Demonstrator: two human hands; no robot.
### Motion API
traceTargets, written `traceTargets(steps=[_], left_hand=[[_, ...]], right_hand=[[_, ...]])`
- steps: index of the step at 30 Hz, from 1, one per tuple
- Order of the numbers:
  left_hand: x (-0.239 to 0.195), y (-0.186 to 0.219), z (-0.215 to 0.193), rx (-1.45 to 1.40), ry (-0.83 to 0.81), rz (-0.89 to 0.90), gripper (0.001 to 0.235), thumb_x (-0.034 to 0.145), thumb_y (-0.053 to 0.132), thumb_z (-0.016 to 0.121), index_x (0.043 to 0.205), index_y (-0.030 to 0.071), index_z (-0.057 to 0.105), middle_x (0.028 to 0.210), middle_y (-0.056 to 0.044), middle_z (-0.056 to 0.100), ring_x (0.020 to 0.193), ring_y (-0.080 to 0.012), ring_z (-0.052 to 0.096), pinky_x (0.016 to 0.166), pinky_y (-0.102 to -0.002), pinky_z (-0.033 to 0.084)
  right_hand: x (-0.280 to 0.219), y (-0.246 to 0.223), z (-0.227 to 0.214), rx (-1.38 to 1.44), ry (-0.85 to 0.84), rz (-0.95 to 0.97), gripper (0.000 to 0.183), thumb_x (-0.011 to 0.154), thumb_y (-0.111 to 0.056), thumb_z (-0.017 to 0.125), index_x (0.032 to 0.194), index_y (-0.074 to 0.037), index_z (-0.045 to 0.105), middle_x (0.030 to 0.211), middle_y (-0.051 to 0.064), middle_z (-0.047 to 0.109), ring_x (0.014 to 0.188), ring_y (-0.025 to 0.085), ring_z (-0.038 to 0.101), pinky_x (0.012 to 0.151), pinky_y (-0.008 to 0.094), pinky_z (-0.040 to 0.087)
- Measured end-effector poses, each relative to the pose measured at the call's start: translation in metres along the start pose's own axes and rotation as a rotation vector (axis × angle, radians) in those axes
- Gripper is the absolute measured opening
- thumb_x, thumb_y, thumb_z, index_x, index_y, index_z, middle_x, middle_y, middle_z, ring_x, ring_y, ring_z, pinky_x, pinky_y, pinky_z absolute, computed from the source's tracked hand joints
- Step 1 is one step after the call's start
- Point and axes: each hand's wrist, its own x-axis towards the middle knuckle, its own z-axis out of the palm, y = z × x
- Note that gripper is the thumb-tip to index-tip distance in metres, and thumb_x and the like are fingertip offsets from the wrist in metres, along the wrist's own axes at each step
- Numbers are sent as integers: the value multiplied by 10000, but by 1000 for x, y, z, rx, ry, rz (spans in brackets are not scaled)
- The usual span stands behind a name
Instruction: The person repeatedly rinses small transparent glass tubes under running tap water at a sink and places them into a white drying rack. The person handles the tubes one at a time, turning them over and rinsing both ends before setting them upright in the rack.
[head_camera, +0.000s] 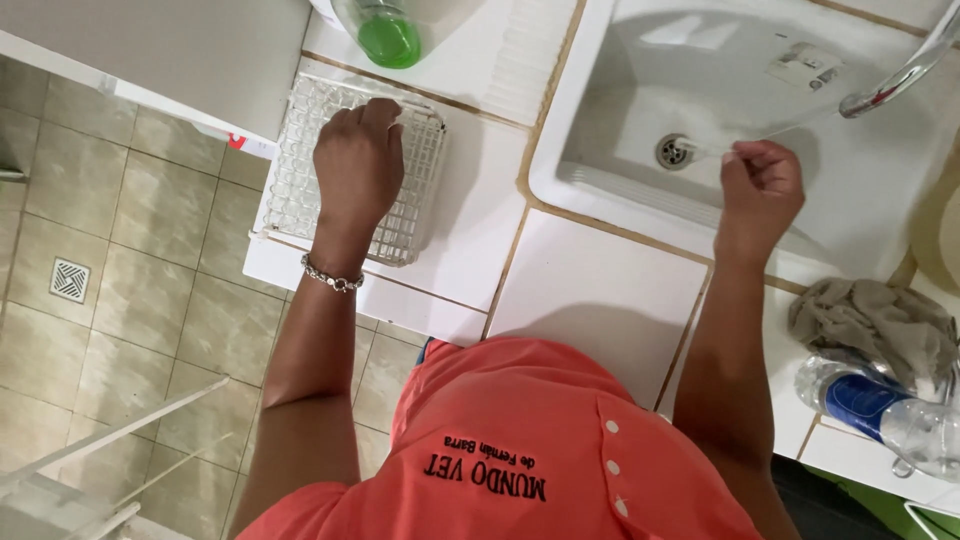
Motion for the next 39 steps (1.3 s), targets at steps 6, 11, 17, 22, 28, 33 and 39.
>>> traceTargets(steps=[6, 11, 17, 22, 28, 33, 39], left_hand=[[2, -1, 1, 107, 97, 86, 124, 797, 63, 796, 785, 164, 724, 747, 11, 636, 662, -240, 533, 524, -360, 414], [5, 6, -18, 113, 96, 172, 215, 800, 188, 937, 799, 154, 725, 884, -52, 553, 743, -281, 508, 553, -401, 416], [12, 33, -33, 36, 85, 205, 161, 989, 153, 861, 1114, 66, 810, 1121, -132, 614, 917, -350, 570, 800, -452, 503], [39, 107, -33, -424, 97, 253, 119, 1035, 47, 732, 1128, -10, 779, 1098, -189, 651, 980, -352, 606, 842, -466, 520], [54, 224, 51, -1102, -592, -157, 338, 974, 389, 621, 1146, 135, 762, 1147, -61, 730, 1011, -164, 717, 880, -285, 583], [95, 301, 96, -1741, -1044, -952, 489, 891, 301, 681, 1246, -31, 623, 1116, -191, 669, 948, -278, 677, 892, -394, 632], [117, 337, 131, -1889, -780, -781, 201, 883, 193, 767, 1031, 60, 738, 948, -74, 731, 893, -215, 679, 866, -323, 602]], right_hand=[[16, -4, -17, -65, 35, -152, 268, 968, 96, 732, 1121, -85, 605, 986, 91, 718, 935, 148, 697, 890, 267, 594], [28, 1, -10, -101, 57, -254, 433, 965, 160, 709, 1237, -97, 493, 997, 166, 750, 917, 202, 718, 859, 301, 579], [33, -3, -17, -189, 171, -164, 481, 909, 23, 807, 1231, -126, 483, 1004, 104, 790, 867, 131, 764, 791, 239, 587], [25, -25, -16, -328, 105, -150, 466, 915, -91, 781, 1274, -122, 485, 1030, 50, 806, 969, 147, 770, 821, 262, 591], [28, -39, -16, -304, 109, -154, 439, 922, -85, 775, 1256, -114, 491, 1010, 51, 795, 962, 150, 777, 800, 261, 586], [27, -51, -16, -95, 128, -134, 414, 920, -87, 804, 1229, -125, 531, 1001, 68, 776, 958, 146, 745, 861, 269, 582], [28, -17, -31, 452, 118, 52, 266, 921, 10, 738, 1093, -115, 578, 993, 85, 731, 966, 160, 694, 864, 292, 560]])
